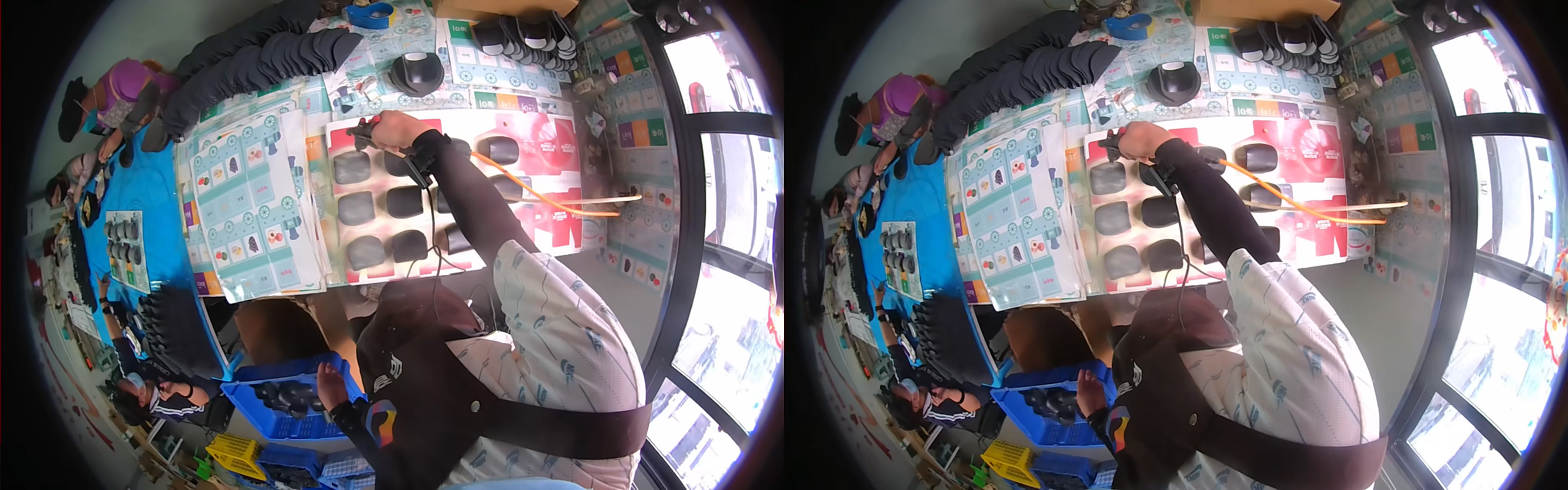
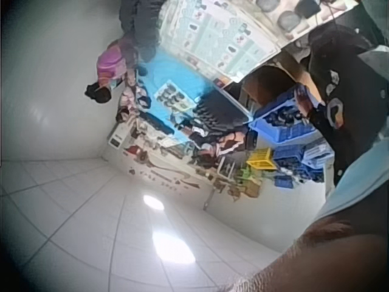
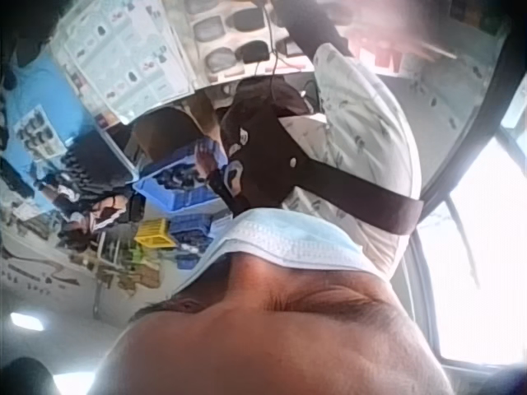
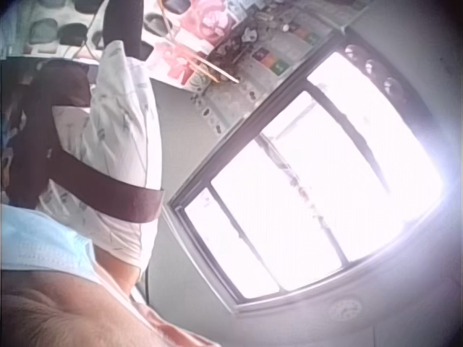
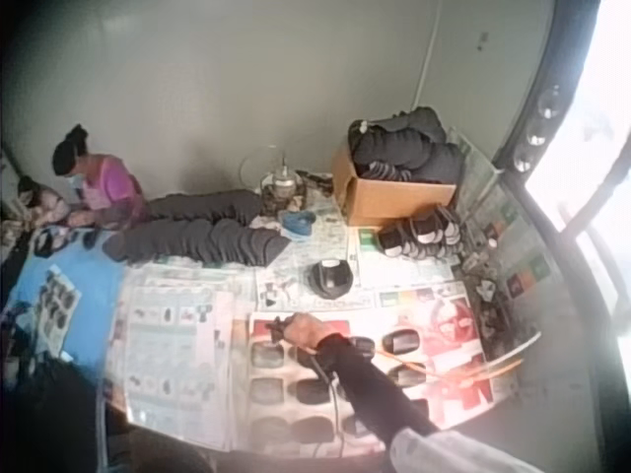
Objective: The recorder picks up shoe soles from a blue plastic crate, arranges them on a work table, and uses a handheld air-powered blow gun to clean them.
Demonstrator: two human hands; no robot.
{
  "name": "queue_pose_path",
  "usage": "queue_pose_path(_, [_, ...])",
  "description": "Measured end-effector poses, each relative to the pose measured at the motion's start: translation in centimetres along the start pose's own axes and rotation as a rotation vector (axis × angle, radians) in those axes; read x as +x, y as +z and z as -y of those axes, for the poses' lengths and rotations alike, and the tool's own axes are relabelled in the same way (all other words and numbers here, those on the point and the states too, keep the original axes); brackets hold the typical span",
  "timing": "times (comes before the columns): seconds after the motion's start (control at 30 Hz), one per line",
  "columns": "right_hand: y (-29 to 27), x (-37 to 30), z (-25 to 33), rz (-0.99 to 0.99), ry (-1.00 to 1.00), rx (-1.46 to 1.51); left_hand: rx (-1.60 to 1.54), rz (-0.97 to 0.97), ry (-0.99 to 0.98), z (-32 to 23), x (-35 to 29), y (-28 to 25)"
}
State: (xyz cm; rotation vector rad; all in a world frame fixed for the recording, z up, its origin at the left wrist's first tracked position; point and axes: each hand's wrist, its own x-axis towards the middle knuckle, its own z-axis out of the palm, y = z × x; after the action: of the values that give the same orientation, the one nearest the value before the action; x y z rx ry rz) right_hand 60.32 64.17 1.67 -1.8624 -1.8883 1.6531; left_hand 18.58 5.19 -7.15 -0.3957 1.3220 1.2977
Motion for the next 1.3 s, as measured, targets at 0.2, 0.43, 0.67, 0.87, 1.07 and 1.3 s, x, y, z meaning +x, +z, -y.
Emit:
queue_pose_path(0.2, [0.5,1.1,-2.5,-0.015,0.02,0.036,0.009,0.045,0.03,0.3,0.0,0.6])
queue_pose_path(0.43, [0.4,-1.7,-2.0,-0.126,0.066,0.175,0.024,0.005,0.068,0.9,-0.4,0.8])
queue_pose_path(0.67, [2.3,-3.6,-3.4,-0.099,0.026,0.29,0.145,-0.039,0.128,2.7,-1.4,0.4])
queue_pose_path(0.87, [3.5,-15.1,-6.9,-0.27,-0.247,0.178,-0.014,0.117,-0.003,1.7,0.6,-2.7])
queue_pose_path(1.07, [8.6,-23.3,-9.9,-0.412,-0.05,-0.134,0.247,0.107,0.15,1.1,2.2,-2.1])
queue_pose_path(1.3, [12.9,-20.6,-9.5,-0.458,-0.247,-0.114,0.298,0.155,0.202,-0.6,2.0,-5.5])
